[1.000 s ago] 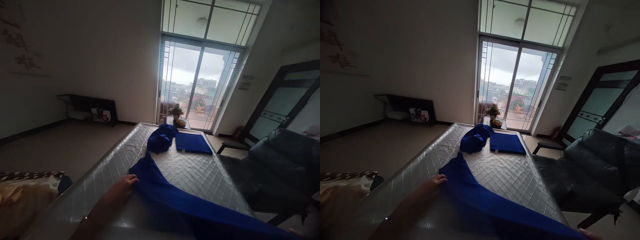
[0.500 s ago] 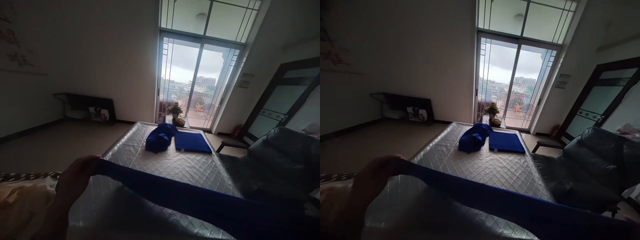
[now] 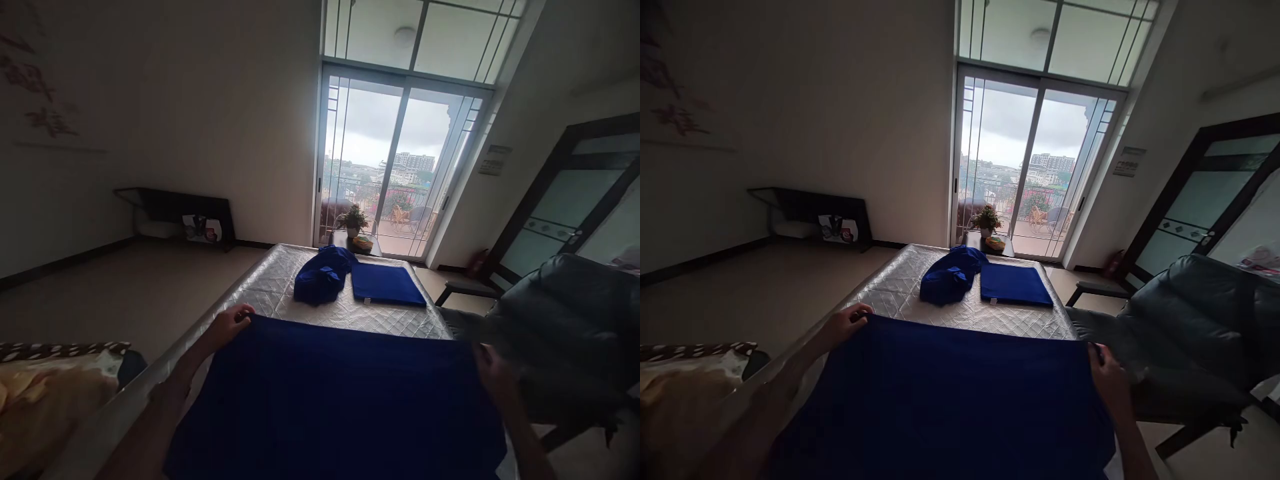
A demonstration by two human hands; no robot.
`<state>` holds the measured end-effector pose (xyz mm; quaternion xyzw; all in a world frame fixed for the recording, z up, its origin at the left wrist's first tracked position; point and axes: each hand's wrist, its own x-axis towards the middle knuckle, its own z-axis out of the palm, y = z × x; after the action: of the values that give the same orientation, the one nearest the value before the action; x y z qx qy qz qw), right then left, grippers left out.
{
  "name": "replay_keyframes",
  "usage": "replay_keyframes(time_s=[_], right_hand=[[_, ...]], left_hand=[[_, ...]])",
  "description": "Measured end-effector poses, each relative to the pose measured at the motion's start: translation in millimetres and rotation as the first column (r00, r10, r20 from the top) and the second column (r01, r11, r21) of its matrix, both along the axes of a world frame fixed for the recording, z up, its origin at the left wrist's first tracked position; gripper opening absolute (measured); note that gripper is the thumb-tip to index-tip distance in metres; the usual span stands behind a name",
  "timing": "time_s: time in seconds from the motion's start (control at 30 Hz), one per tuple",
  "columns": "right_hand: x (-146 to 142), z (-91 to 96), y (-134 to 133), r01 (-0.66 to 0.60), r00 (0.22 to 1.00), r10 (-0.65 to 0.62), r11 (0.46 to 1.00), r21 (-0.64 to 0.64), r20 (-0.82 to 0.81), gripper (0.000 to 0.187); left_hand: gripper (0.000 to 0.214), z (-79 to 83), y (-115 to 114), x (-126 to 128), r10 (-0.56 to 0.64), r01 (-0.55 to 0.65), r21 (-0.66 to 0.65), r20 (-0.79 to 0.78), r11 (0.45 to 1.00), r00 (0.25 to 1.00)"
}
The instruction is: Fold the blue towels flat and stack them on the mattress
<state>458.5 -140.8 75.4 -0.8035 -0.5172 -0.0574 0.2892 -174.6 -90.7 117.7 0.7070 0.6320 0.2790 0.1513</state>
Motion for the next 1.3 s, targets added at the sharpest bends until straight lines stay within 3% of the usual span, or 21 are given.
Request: replay_keyframes(time_s=[0.13, 0.3, 0.57, 0.67, 0.73, 0.83, 0.93, 1.0, 1.07, 1.13, 1.3], right_hand=[[-21, -36.2, 38, -0.118, 0.992, 0.102, 0.966, -0.230, -0.078, 0.042], [-26, -63.7, 74, -0.094, 0.995, 0.100, 0.947, -0.309, 0.006, 0.045], [-29, -65.2, 95, 0.000, 0.995, 0.041, 0.921, -0.390, 0.096, 0.047], [-40, -61.7, 91, 0.057, 0.973, 0.013, 0.953, -0.296, 0.230, 0.042], [-59, -58.6, 86, 0.030, 0.938, 0.035, 0.983, -0.182, 0.344, 0.039], [-112, -55.9, 80, -0.181, 0.911, 0.226, 0.971, -0.158, 0.344, 0.037], [-186, -59.7, 78, -0.467, 0.843, 0.510, 0.852, -0.235, 0.171, 0.038], [-230, -66.0, 80, -0.589, 0.781, 0.620, 0.772, -0.240, 0.079, 0.043], [-262, -73.9, 85, -0.635, 0.747, 0.665, 0.725, -0.266, 0.030, 0.048], [-277, -81.5, 90, -0.643, 0.741, 0.672, 0.711, -0.285, 0.006, 0.051], [-272, -90.8, 98, -0.608, 0.757, 0.653, 0.719, -0.336, 0.028, 0.056]], left_hand=[[0.030, -20.8, 17, 9, -0.046, 0.032, -0.098, -0.142, 0.995, 0.989], [0.031, -28.3, 29, 17, 0.040, -0.058, -0.076, -0.218, 0.995, 0.975], [0.039, -43.5, 43, 24, 0.203, -0.198, 0.049, -0.330, 0.979, 0.922], [0.041, -53.4, 48, 20, 0.239, -0.211, 0.115, -0.381, 0.971, 0.893], [0.042, -60.2, 51, 24, 0.194, -0.159, 0.122, -0.374, 0.980, 0.907], [0.041, -72.5, 52, 55, 0.008, 0.019, 0.084, -0.312, 0.996, 0.950], [0.041, -89.2, 53, 112, -0.255, 0.283, 0.064, -0.276, 0.957, 0.927], [0.047, -101.6, 55, 151, -0.368, 0.400, 0.056, -0.291, 0.915, 0.883], [0.054, -112.9, 57, 178, -0.403, 0.434, 0.034, -0.312, 0.900, 0.860], [0.058, -122.1, 61, 191, -0.397, 0.424, 0.013, -0.325, 0.906, 0.858], [0.058, -136.6, 72, 179, -0.330, 0.341, -0.029, -0.344, 0.940, 0.879]])
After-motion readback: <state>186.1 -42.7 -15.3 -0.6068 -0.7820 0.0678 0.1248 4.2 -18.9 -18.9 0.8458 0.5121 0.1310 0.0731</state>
